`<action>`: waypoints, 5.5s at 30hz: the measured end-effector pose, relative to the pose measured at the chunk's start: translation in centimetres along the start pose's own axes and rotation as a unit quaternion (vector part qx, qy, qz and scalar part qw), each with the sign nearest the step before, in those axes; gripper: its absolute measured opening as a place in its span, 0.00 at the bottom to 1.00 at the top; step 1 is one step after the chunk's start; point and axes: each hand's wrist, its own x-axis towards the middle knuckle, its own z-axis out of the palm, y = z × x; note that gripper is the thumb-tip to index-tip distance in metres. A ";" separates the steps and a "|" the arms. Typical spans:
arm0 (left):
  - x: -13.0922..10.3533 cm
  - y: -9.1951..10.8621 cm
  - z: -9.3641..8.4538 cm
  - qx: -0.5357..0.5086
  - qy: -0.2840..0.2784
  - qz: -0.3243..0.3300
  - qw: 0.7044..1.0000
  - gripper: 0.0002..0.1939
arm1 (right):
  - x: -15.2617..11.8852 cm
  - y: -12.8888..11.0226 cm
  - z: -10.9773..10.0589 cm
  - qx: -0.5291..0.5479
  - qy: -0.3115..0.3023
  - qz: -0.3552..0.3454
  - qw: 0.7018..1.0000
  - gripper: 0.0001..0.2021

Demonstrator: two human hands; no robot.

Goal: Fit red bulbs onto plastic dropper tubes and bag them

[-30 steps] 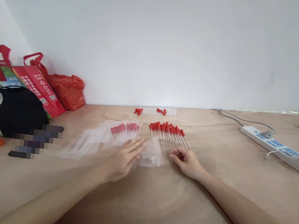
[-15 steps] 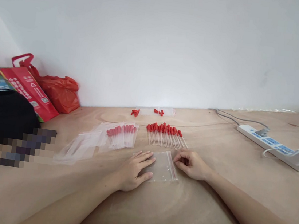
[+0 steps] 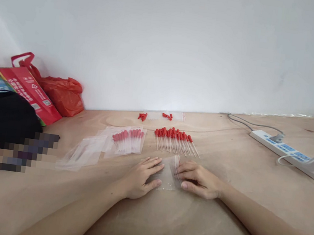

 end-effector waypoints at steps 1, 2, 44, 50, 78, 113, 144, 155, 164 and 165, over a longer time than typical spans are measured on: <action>0.0 0.0 0.0 -0.001 0.001 0.000 1.000 0.25 | 0.0 0.0 0.2 -0.010 -0.015 -0.003 1.000 0.18; 0.0 0.1 0.0 -0.003 0.002 0.000 1.000 0.25 | 0.0 0.0 0.4 -0.023 -0.025 -0.001 0.999 0.22; -0.7 -0.5 -1.2 -0.056 -0.024 -0.017 0.998 0.24 | 0.7 7.8 -4.9 0.285 0.342 0.464 0.766 0.02; -0.7 -0.5 -1.1 -0.076 -0.013 -0.014 0.997 0.23 | -0.6 5.4 -1.6 0.375 0.481 0.408 0.679 0.15; -0.7 0.0 -1.7 -0.049 -0.031 0.003 0.998 0.27 | -0.1 2.6 1.9 0.097 0.207 0.257 0.939 0.12; -0.9 -0.4 -1.4 -0.048 -0.037 0.008 0.998 0.28 | 5.5 12.6 -3.9 0.317 0.432 0.375 0.756 0.10; -0.7 0.0 -1.7 -0.054 -0.035 0.010 0.998 0.27 | -0.9 4.7 0.5 0.357 0.535 0.362 0.675 0.11; -0.7 0.1 -1.9 -0.060 -0.039 0.007 0.997 0.30 | 0.1 1.0 1.4 0.388 0.287 0.358 0.799 0.14; -0.7 0.2 -1.7 -0.061 -0.032 0.008 0.998 0.30 | 0.8 1.3 1.9 0.371 0.193 0.335 0.844 0.15; -0.7 0.2 -1.8 -0.061 -0.032 0.007 0.998 0.30 | 0.9 1.4 2.0 0.379 0.197 0.330 0.842 0.15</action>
